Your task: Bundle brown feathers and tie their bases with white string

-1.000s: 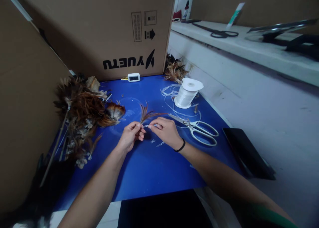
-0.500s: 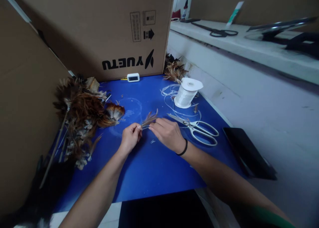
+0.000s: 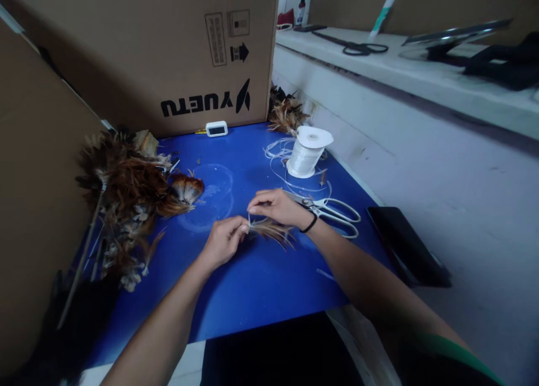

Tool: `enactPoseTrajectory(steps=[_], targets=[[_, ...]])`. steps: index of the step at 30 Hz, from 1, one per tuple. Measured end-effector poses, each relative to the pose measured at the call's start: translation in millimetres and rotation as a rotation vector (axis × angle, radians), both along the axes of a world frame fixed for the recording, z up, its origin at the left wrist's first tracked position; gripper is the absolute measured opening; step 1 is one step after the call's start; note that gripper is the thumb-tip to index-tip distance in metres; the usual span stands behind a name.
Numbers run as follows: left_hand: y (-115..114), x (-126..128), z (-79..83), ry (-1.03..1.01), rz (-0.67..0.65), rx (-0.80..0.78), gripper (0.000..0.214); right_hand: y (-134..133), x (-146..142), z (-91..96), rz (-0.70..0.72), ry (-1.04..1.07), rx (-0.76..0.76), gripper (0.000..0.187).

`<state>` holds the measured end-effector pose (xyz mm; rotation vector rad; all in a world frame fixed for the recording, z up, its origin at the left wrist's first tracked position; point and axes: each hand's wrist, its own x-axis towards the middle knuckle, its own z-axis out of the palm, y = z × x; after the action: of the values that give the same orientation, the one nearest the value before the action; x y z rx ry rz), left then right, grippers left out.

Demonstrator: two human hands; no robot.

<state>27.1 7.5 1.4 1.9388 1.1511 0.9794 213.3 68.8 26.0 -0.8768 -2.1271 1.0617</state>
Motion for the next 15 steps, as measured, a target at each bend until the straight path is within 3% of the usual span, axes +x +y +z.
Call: enactPoseTrajectory(steps=[3, 5, 8, 10, 15], targets=[[1, -1, -1.1, -0.179, 0.059, -0.164, 0.029, -2, -9, -7.7, 0.068, 0.107, -0.257, 0.017], [3, -2, -3.9, -0.306, 0.108, -0.223, 0.031, -5, -14, -11.3, 0.093, 0.169, -0.277, 0.018], [7, -4, -7.0, -0.387, 0.18, -0.202, 0.03, -12, -20, -15.3, 0.034, 0.192, -0.207, 0.016], [8, -6, -7.0, -0.336, 0.22, -0.165, 0.028, -18, -22, -16.8, -0.043, 0.151, -0.144, 0.015], [8, -6, -4.0, 0.06, 0.285, 0.118, 0.021, -37, -23, -6.8, -0.111, -0.011, 0.213, 0.019]])
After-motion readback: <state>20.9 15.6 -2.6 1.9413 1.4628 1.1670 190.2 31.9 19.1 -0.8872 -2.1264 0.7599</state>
